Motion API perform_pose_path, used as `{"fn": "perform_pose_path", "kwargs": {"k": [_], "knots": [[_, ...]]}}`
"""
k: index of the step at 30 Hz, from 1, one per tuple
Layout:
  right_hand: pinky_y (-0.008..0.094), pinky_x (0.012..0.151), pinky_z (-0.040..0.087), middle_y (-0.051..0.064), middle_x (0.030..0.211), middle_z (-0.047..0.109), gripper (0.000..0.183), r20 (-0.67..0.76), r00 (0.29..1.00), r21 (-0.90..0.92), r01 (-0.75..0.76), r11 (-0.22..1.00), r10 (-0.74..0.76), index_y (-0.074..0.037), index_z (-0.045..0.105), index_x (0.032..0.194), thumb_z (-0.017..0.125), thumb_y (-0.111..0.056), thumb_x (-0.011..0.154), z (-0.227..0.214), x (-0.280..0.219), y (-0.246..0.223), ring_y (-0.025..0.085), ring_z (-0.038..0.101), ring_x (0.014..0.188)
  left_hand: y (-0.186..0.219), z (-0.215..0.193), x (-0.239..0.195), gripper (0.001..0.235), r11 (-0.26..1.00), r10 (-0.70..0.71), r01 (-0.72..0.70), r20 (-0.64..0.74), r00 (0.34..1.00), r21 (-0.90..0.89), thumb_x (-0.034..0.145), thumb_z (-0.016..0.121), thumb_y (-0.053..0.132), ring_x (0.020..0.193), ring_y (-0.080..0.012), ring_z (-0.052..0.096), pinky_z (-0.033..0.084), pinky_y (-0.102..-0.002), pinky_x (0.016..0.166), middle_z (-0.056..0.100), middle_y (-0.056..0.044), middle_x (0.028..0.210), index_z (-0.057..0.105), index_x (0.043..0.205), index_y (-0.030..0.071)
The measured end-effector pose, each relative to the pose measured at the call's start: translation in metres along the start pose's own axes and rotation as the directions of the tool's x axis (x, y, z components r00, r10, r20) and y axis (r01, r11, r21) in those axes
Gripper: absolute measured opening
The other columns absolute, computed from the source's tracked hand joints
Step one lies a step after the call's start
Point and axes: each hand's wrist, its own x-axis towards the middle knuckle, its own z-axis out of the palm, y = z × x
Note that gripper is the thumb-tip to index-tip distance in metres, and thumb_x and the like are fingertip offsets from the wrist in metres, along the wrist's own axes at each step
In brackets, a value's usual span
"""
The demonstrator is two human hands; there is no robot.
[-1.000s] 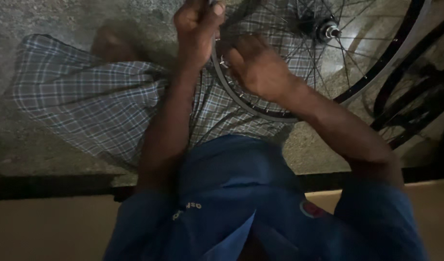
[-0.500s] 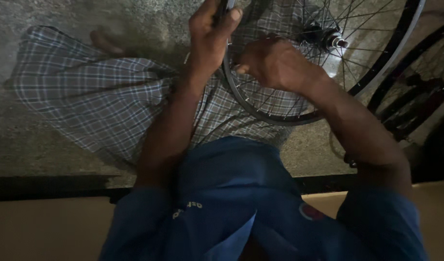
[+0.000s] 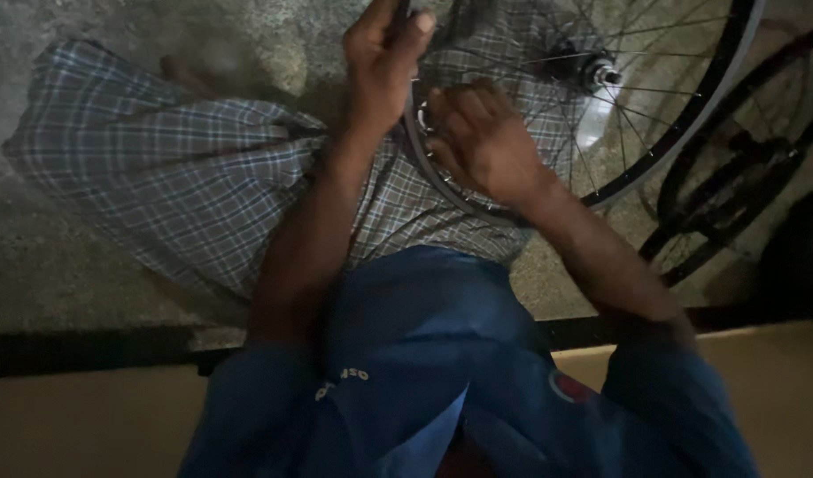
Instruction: The person sits on the floor and uses a spoke wrench to tighten the nipples on a bicycle wheel. They rotate the wheel periodically to access different spokes and continue the tightening process.
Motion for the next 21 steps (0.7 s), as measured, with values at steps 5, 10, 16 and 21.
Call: {"fn": "perform_pose_path", "kwargs": {"k": [5,10,16,21], "knots": [[0.049,0.082,0.055,0.017,0.103,0.067,0.018,0.219,0.975,0.048,0.026,0.999,-0.036,-0.001,0.066,0.108,0.072,-0.017,0.101,0.006,0.007,0.019,0.034,0.067,0.094,-0.002,-0.004,0.002,0.039,0.998,0.056,-0.056,0.016,0.998,0.01,0.107,0.066,0.027,0.057,-0.0039,0.047,0.04,-0.026,0.053,0.056,0.004,0.071,0.059,0.141,0.008],[0.051,0.075,0.055,0.022,0.102,0.07,0.023,0.438,0.896,0.36,-0.251,0.899,0.075,0.002,0.069,0.113,0.065,-0.02,0.106,0.011,0.009,0.039,0.039,0.069,0.085,-0.003,-0.006,-0.009,0.026,0.998,-0.004,0.007,0.048,0.999,-0.06,0.108,0.069,0.024,0.062,-0.0072,0.048,0.04,-0.028,0.056,0.055,0.002,0.08,0.069,0.127,0.006],[0.048,0.089,0.057,0.02,0.109,0.073,0.021,0.178,0.982,0.43,-0.135,0.892,0.063,0.001,0.07,0.107,0.06,-0.017,0.107,0.003,0.007,0.033,0.037,0.071,0.101,0.008,-0.006,0.002,0.036,0.998,0.064,-0.065,0.078,0.995,0.016,0.109,0.069,0.025,0.066,-0.0066,0.05,0.041,-0.028,0.06,0.058,0.003,0.08,0.063,0.139,0.005],[0.048,0.086,0.055,0.021,0.107,0.073,0.023,0.279,0.951,0.483,-0.26,0.836,0.134,0.001,0.07,0.116,0.062,-0.017,0.107,0.003,0.015,0.03,0.035,0.072,0.095,0.003,-0.006,0.002,0.032,0.998,0.038,-0.04,0.039,0.999,0.039,0.105,0.07,0.025,0.059,-0.006,0.052,0.043,-0.028,0.053,0.06,0.003,0.075,0.067,0.129,0.004]]}}
